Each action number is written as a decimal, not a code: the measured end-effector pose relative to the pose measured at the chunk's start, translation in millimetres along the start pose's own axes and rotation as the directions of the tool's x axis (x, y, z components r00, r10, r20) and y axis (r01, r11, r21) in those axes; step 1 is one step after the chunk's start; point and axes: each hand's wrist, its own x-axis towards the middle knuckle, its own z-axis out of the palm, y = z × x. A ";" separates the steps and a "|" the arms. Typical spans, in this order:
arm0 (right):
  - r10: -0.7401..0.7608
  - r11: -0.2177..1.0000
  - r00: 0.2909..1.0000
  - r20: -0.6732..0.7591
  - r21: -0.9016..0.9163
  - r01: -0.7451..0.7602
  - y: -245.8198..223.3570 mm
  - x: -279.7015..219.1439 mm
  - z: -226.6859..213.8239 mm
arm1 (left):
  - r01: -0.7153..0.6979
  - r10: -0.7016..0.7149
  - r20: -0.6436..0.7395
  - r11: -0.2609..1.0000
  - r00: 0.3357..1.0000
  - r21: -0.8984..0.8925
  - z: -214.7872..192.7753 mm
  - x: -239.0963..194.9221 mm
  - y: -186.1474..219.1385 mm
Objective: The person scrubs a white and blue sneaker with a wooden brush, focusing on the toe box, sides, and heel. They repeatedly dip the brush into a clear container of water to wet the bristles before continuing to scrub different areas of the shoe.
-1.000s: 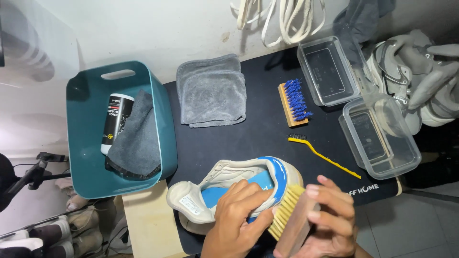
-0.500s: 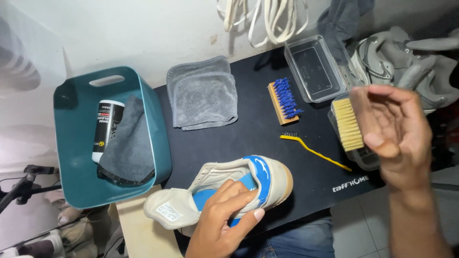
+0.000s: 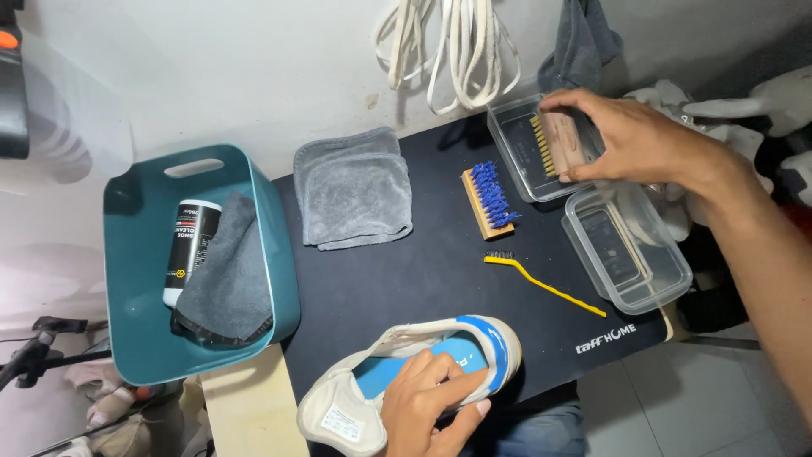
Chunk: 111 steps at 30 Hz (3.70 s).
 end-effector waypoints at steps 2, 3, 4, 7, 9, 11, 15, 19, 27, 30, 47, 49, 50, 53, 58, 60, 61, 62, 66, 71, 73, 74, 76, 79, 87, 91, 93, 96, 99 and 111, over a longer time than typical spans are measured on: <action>-0.041 0.998 0.999 0.010 -0.046 0.041 13.7 13.5 8.5 | -0.021 0.021 0.034 1.000 0.999 0.007 0.7 -1.3 -5.5; -0.076 0.993 0.997 0.025 -0.091 0.078 20.7 20.2 13.2 | -0.039 0.039 0.072 0.999 0.997 0.010 1.2 -2.4 -8.3; -0.077 0.993 0.997 0.024 -0.091 0.078 21.2 21.8 14.1 | -0.040 0.039 0.071 0.999 0.997 0.011 3.3 -2.7 -7.9; -0.064 0.994 0.997 0.052 -0.085 0.069 22.9 24.9 16.1 | 0.002 -0.002 0.014 1.000 1.000 0.031 6.2 -3.7 -6.9; -0.081 0.991 0.996 0.028 -0.102 0.084 24.5 24.9 15.4 | 0.011 -0.012 0.073 1.000 0.997 0.019 3.0 -2.7 -7.5; -0.098 0.991 0.995 0.009 -0.092 0.098 22.8 22.3 11.3 | 0.016 -0.015 0.039 1.000 0.999 -0.022 -1.7 -0.3 -3.8; -0.211 0.978 0.956 -0.206 -0.034 0.208 22.9 8.6 8.4 | 0.023 -0.028 -0.025 0.984 0.999 -0.179 -20.6 4.2 9.2; -0.339 0.937 0.792 -0.508 -0.108 0.332 25.6 -23.6 31.8 | 0.128 -0.113 0.068 0.948 0.991 -0.292 -42.2 11.5 13.7; -0.182 0.704 0.709 -0.682 0.413 0.578 -33.7 -111.0 74.7 | 0.419 -0.367 0.211 0.848 0.906 -0.326 -59.3 31.9 29.5; -0.386 0.612 0.613 -0.690 0.305 0.729 -36.5 -121.5 113.3 | 0.356 -0.311 0.184 0.878 0.933 -0.320 -55.5 33.8 25.2; -0.619 0.614 0.233 -0.750 -0.276 0.739 -42.5 -129.8 197.6 | 0.204 -0.167 0.128 0.902 0.978 -0.380 -59.5 25.5 29.5; -0.631 0.602 0.214 -0.746 -0.296 0.742 -43.0 -117.7 185.8 | 0.235 -0.187 0.156 0.889 0.970 -0.393 -61.4 28.0 28.7; -0.495 0.670 0.309 -0.813 -0.130 0.731 -51.8 -110.8 170.6 | 0.239 -0.193 0.152 0.892 0.969 -0.385 -60.6 25.9 28.0; -0.293 0.579 0.568 -0.769 0.330 0.746 -56.7 -99.4 149.2 | 0.216 -0.171 0.155 0.911 0.973 -0.352 -58.8 17.7 26.4; -0.403 0.249 0.702 -0.587 0.668 0.701 -61.9 -108.3 147.2 | 0.233 -0.189 0.156 0.909 0.969 -0.346 -52.9 11.9 25.7; -0.390 0.537 0.521 -0.759 0.272 0.798 -79.0 -126.3 142.8 | 0.002 -0.006 -0.021 0.977 1.000 -0.213 -49.0 14.1 25.4; -0.392 0.537 0.513 -0.763 0.263 0.802 -84.6 -134.1 146.9 | -0.008 0.003 -0.024 0.977 1.000 -0.211 -43.2 13.8 25.2; -0.376 0.578 0.463 -0.802 0.187 0.794 -90.1 -143.6 152.2 | -0.041 0.034 -0.119 0.998 0.992 -0.057 -36.6 10.7 26.3; -0.377 0.556 0.466 -0.801 0.207 0.805 -77.6 -149.5 162.7 | -0.174 0.211 -0.217 0.969 0.953 0.177 -30.0 0.0 29.9; -0.356 0.260 0.717 -0.600 0.673 0.693 -77.3 -122.3 160.3 | -0.170 0.176 -0.191 0.984 0.966 0.049 -40.0 -5.2 28.1; -0.378 0.239 0.757 -0.533 0.734 0.635 -77.8 -119.9 152.8 | -0.170 0.170 -0.182 0.985 0.969 0.012 -41.0 -6.2 33.7; -0.361 0.271 0.770 -0.526 0.731 0.626 -78.3 -119.3 152.5 | -0.163 0.167 -0.203 0.986 0.965 0.038 -43.6 -5.9 38.6; -0.333 0.305 0.779 -0.532 0.720 0.623 -80.0 -128.0 150.8 | -0.171 0.180 -0.215 0.983 0.960 0.062 -39.1 -8.1 41.6; -0.416 0.394 0.613 -0.671 0.475 0.787 -89.2 -151.7 146.4 | -0.050 0.169 -0.280 0.921 0.945 0.386 -16.2 -27.3 37.7; -0.442 0.395 0.534 -0.721 0.379 0.837 -81.6 -133.8 164.9 | -0.100 0.282 -0.336 0.877 0.899 0.470 -9.3 -21.5 44.1; -0.372 0.444 0.706 -0.602 0.552 0.706 -77.1 -127.6 159.4 | -0.043 0.159 -0.314 0.937 0.936 0.346 -12.0 -20.7 43.6; -0.417 0.467 0.631 -0.654 0.442 0.766 -79.2 -145.4 152.9 | -0.157 0.241 -0.250 0.936 0.938 0.314 -12.8 -15.5 40.8; -0.500 0.410 0.464 -0.731 0.272 0.871 -96.1 -174.6 146.0 | -0.178 0.246 -0.228 0.942 0.942 0.284 -2.7 -17.0 31.7; -0.605 0.431 0.410 -0.683 0.152 0.889 -84.5 -179.5 147.1 | -0.219 0.307 -0.246 0.918 0.919 0.330 1.4 -14.1 27.9; -0.357 0.149 0.658 -0.663 0.655 0.741 -84.1 -163.3 153.9 | -0.098 0.187 -0.290 0.950 0.939 0.297 -15.8 -26.1 49.2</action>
